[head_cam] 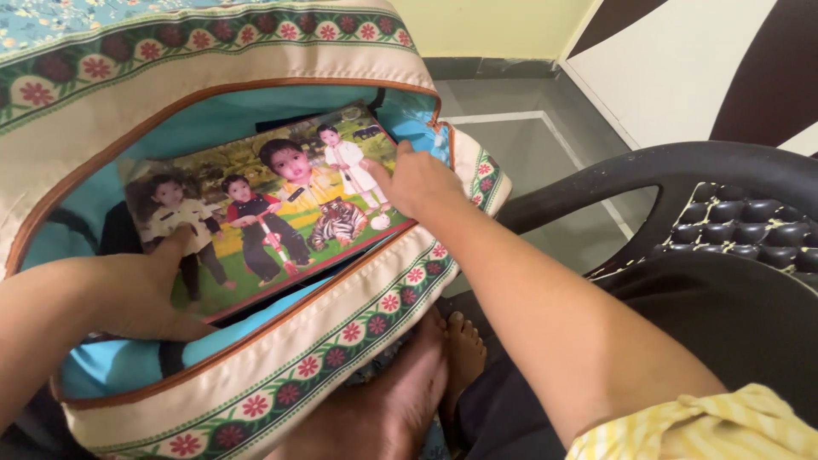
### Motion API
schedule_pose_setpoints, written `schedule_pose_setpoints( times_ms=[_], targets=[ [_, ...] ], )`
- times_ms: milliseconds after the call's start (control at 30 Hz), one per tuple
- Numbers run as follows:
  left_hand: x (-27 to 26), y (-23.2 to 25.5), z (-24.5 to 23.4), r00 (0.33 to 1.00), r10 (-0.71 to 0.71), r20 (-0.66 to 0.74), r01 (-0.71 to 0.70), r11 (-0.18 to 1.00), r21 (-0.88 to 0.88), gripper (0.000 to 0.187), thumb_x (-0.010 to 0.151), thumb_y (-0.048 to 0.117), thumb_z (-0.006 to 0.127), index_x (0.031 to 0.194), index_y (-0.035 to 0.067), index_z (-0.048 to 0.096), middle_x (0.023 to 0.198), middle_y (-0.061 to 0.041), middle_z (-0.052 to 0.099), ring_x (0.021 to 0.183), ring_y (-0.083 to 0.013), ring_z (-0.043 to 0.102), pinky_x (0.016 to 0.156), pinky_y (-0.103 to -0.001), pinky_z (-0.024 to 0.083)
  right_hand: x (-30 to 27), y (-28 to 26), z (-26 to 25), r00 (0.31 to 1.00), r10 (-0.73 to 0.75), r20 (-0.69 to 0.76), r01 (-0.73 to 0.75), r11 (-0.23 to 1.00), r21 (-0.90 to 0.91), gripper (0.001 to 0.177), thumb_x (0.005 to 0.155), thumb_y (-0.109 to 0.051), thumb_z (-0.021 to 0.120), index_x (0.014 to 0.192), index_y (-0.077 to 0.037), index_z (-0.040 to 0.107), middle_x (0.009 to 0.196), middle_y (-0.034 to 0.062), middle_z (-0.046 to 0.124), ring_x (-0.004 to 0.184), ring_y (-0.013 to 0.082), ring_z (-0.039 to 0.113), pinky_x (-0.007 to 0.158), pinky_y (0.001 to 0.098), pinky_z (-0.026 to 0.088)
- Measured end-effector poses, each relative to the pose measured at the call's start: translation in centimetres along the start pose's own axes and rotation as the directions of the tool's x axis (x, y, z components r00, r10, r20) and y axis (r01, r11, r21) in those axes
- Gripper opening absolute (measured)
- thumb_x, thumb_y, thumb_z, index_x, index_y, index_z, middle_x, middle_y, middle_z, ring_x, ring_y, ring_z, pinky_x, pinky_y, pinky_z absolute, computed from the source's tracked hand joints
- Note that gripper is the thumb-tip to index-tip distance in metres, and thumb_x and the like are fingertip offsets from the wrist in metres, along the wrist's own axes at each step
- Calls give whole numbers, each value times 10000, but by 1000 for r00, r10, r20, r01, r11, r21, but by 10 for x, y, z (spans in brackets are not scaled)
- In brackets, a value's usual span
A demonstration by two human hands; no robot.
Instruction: The person folds a floral-patterned cloth and a dark blue garment, then places them into a patterned bag. They also pack a blue bottle and a photo album into the bag.
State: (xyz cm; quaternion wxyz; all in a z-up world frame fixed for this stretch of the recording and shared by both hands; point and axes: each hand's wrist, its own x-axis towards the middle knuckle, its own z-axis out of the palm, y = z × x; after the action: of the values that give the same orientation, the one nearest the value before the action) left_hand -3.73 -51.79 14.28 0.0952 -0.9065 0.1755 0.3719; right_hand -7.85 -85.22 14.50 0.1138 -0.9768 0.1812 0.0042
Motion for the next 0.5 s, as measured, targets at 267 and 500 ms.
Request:
schedule_pose_setpoints(
  times_ms=[267, 500],
  targets=[
    [10, 8, 11, 976, -53, -213, 32, 994, -101, 1645, 629, 652, 896, 1641, -82, -173, 1234, -288, 708, 1156, -370, 716, 1009, -361, 551, 3, -9, 2, 1000, 29, 3, -29, 999, 21, 771, 955, -667, 486, 1318, 13, 509, 1052, 231, 722, 1014, 401, 712, 830, 531, 570],
    [-7, 12, -1, 977, -35, -210, 9, 993, -120, 1582, 665, 659, 864, 1627, -151, -96, 1138, -281, 775, 1083, -357, 757, 955, -366, 585, 12, -24, -1, 997, -75, -33, 71, 992, -105, 728, 965, -538, 569, 1476, -45, 406, 1513, 246, 428, 1236, 431, 603, 925, 599, 521]
  ],
)
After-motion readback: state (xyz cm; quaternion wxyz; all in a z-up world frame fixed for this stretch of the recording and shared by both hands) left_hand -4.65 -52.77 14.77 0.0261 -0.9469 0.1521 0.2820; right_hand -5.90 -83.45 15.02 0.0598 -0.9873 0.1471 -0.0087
